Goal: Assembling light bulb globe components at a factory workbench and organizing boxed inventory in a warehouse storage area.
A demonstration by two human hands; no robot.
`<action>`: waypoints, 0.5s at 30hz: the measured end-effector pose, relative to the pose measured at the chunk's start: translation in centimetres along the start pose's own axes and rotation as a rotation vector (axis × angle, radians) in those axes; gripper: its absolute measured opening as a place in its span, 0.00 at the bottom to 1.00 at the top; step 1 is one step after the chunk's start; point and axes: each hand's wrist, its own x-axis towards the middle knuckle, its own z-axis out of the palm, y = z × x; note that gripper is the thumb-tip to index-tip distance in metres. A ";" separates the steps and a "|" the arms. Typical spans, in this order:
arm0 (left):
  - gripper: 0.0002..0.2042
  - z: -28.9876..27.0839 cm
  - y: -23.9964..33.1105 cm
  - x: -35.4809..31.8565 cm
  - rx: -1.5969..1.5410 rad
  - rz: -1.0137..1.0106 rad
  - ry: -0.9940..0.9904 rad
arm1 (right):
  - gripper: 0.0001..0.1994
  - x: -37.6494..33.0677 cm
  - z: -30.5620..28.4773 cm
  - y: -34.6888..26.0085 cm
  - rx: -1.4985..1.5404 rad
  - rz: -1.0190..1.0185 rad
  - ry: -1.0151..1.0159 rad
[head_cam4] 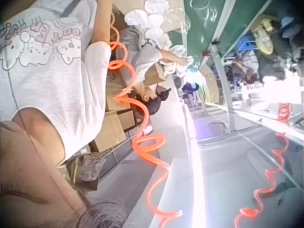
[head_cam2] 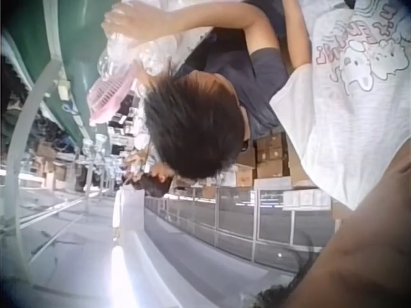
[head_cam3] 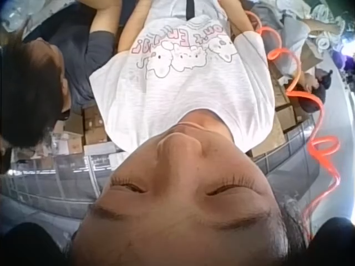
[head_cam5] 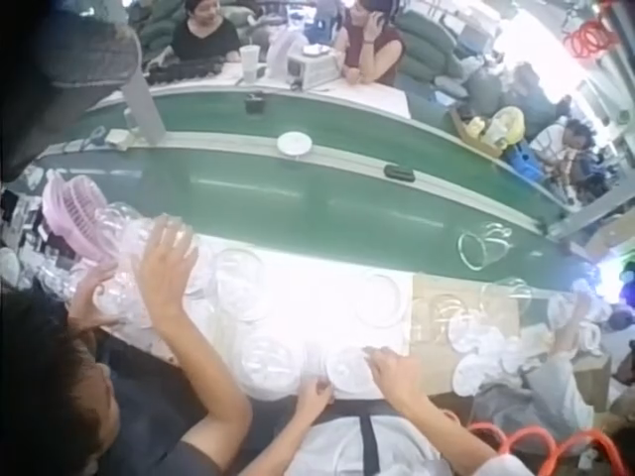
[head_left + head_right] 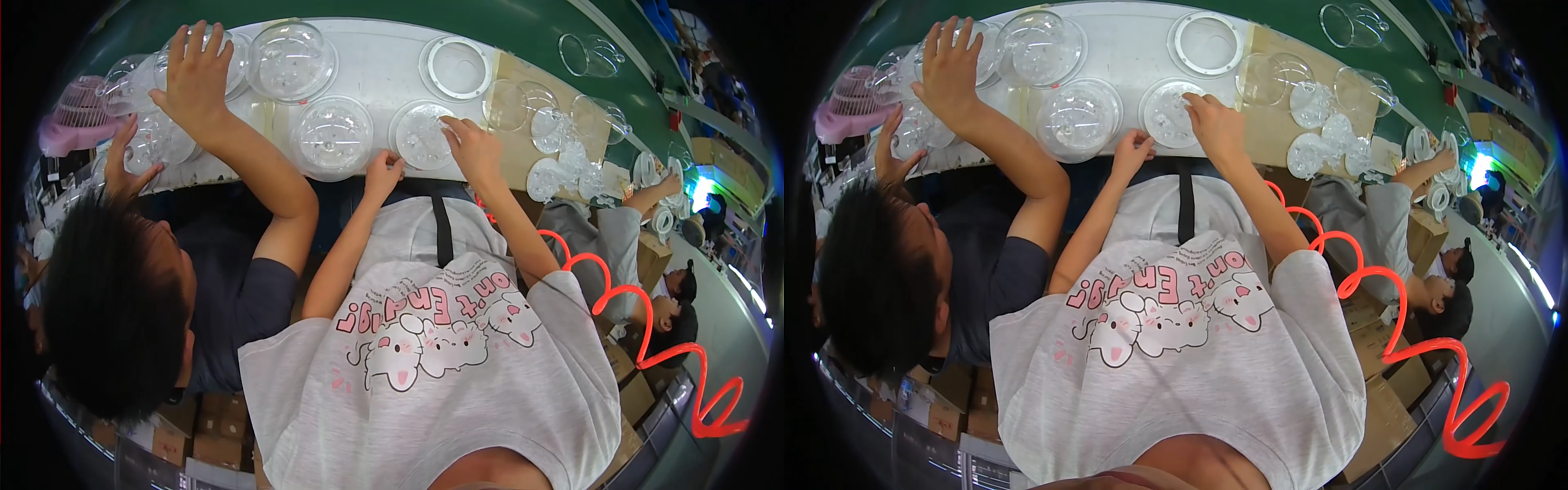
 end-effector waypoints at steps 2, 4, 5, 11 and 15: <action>0.07 -0.2 0.2 0.0 0.060 -0.013 -0.053 | 0.09 -0.1 0.7 1.2 0.107 0.010 0.051; 0.07 -0.1 0.2 0.0 0.040 0.004 -0.033 | 0.10 -0.2 0.8 2.2 0.142 0.046 0.079; 0.07 0.0 0.1 0.0 0.021 0.023 -0.014 | 0.10 -0.3 0.7 2.5 0.178 0.083 0.109; 0.12 0.1 0.3 -0.2 0.181 0.188 0.074 | 0.09 0.1 -1.3 1.7 0.174 0.043 0.020; 0.12 0.6 1.4 -0.4 0.263 0.169 0.049 | 0.10 1.0 -2.3 1.5 0.169 -0.062 0.056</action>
